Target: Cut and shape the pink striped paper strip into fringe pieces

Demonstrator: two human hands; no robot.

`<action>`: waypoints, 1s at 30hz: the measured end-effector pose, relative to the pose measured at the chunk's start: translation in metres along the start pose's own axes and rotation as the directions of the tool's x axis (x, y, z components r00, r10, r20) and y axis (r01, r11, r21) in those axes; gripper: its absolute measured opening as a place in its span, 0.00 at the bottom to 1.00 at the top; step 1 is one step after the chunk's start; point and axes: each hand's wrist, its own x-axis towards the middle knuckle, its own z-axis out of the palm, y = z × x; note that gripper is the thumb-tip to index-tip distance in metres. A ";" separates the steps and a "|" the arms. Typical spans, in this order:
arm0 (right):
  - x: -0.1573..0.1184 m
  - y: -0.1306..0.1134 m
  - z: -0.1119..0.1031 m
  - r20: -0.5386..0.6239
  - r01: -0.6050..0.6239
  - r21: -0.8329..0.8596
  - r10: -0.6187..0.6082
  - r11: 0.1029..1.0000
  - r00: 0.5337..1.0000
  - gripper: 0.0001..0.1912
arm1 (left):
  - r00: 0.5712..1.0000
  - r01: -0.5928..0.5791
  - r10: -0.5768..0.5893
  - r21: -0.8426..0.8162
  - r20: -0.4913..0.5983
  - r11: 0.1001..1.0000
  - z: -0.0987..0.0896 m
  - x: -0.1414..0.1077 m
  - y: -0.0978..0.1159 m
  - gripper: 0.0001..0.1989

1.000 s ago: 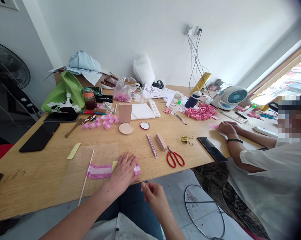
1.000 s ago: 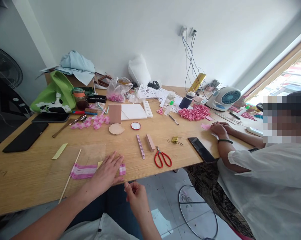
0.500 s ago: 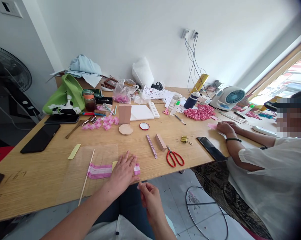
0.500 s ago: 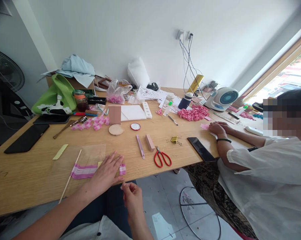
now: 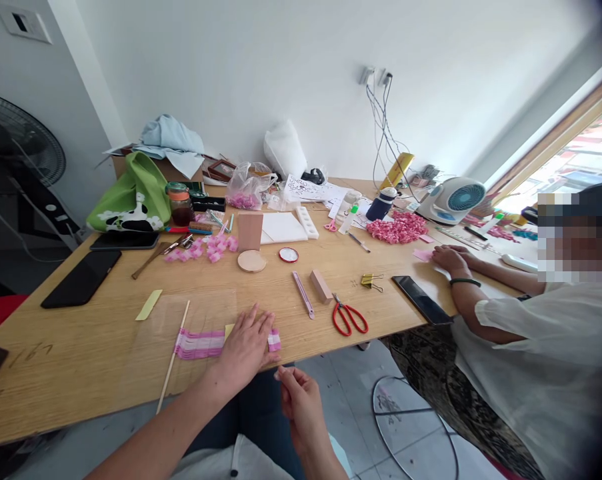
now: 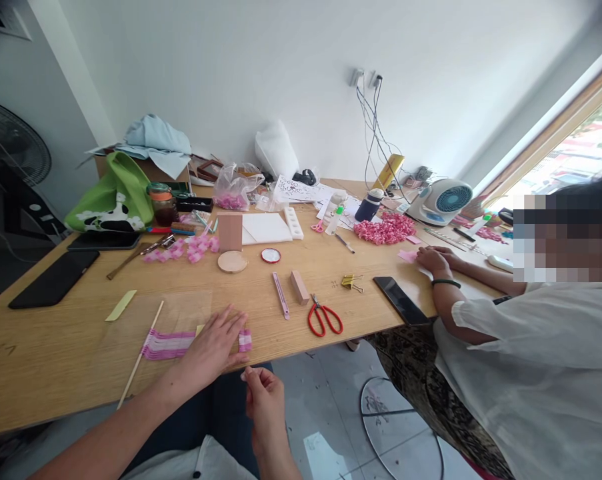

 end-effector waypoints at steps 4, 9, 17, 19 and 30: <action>0.000 -0.001 0.000 -0.009 -0.009 0.049 0.009 0.999 1.000 0.21 | 1.000 0.003 -0.003 0.008 0.002 1.000 0.000 0.000 0.001 0.33; -0.002 -0.002 0.001 -0.007 -0.023 0.114 0.024 0.993 1.000 0.20 | 1.000 -0.012 0.012 0.036 -0.011 0.999 -0.001 -0.001 0.002 0.33; -0.004 -0.002 0.000 0.003 -0.053 0.198 0.053 0.979 0.999 0.20 | 0.989 -0.086 0.089 0.031 -0.119 0.996 0.002 -0.007 -0.002 0.32; -0.004 -0.002 -0.001 0.003 -0.055 0.217 0.056 0.975 0.998 0.20 | 0.980 -0.104 0.109 0.039 -0.165 0.994 -0.001 -0.008 -0.002 0.31; -0.018 -0.003 -0.008 0.024 -0.032 0.346 0.026 0.938 0.999 0.22 | 0.950 -0.116 -0.110 -0.655 -0.293 0.746 -0.001 -0.075 0.055 0.08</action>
